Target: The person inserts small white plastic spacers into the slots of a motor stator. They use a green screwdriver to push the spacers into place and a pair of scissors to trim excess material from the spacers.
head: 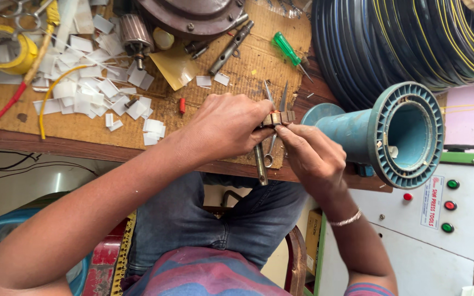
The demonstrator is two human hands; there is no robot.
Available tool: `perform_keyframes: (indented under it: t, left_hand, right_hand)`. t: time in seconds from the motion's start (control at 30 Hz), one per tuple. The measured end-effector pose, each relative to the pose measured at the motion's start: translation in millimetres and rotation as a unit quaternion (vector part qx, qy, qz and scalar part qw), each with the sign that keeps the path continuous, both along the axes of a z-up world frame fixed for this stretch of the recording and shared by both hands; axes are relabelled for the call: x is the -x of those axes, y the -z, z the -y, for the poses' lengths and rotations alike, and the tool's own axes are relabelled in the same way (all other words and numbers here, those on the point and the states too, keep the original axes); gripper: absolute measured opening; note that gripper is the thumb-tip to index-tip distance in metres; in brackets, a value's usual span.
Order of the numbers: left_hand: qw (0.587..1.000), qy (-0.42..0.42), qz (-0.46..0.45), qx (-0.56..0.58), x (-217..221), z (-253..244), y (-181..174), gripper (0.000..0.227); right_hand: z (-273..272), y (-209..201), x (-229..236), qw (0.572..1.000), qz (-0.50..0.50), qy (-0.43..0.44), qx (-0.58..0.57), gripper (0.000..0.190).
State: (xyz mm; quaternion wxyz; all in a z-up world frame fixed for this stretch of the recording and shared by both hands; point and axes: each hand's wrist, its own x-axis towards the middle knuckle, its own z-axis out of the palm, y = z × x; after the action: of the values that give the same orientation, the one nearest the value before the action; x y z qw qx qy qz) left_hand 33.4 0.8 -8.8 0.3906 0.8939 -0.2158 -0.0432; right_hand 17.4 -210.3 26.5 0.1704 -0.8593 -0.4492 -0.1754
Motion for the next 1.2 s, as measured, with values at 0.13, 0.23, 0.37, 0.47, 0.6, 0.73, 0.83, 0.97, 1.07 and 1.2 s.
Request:
perform_keyframes:
  t: [0.13,0.23,0.37,0.47,0.6,0.73,0.83,0.97,1.07,1.2]
  left_hand:
    - [0.998,0.017,-0.041,-0.034,-5.7,-0.5,-2.2,0.032]
    - [1.0,0.014,-0.005,-0.004,-6.6,-4.7,-2.8,0.028]
    - [1.0,0.017,-0.001,-0.01,-8.0,-6.6,-1.7,0.031]
    - [1.0,0.024,0.002,-0.006,-10.4,-7.8,1.1,0.03]
    - [0.999,0.031,0.014,-0.008,-11.8,-12.1,5.7,0.03]
    - [0.999,0.029,0.019,0.012,-11.3,-14.8,9.4,0.03]
    - [0.999,0.024,0.024,0.019,-11.3,-15.6,8.9,0.03]
    - [0.999,0.031,0.015,0.012,-11.4,-14.2,9.7,0.03]
    - [0.999,0.031,0.016,0.005,-12.3,-12.9,9.3,0.032]
    - [0.999,0.03,0.011,0.005,-11.4,-15.3,10.1,0.03]
  right_hand:
    - [3.6,2.5,-12.9,0.996,0.06,-0.067,0.007,0.028]
    - [-0.6,14.1,-12.1,0.994,0.09,-0.056,-0.003,0.029]
    - [-3.0,24.2,-10.8,0.992,0.119,-0.046,-0.02,0.031]
    - [-1.9,27.3,-11.9,0.991,0.123,-0.044,-0.021,0.032]
    - [-7.3,30.1,-13.5,0.991,0.123,-0.043,-0.039,0.033]
    - [-11.8,23.3,-10.7,0.994,0.101,-0.032,-0.032,0.034]
    - [-13.1,14.0,-7.9,0.996,0.088,-0.024,-0.021,0.035]
    - [-14.6,12.7,-6.5,0.994,0.109,-0.02,-0.017,0.035]
    - [-15.0,16.7,-7.8,0.992,0.123,-0.017,-0.023,0.034]
    - [-16.3,23.6,-10.9,0.991,0.135,-0.015,-0.021,0.035]
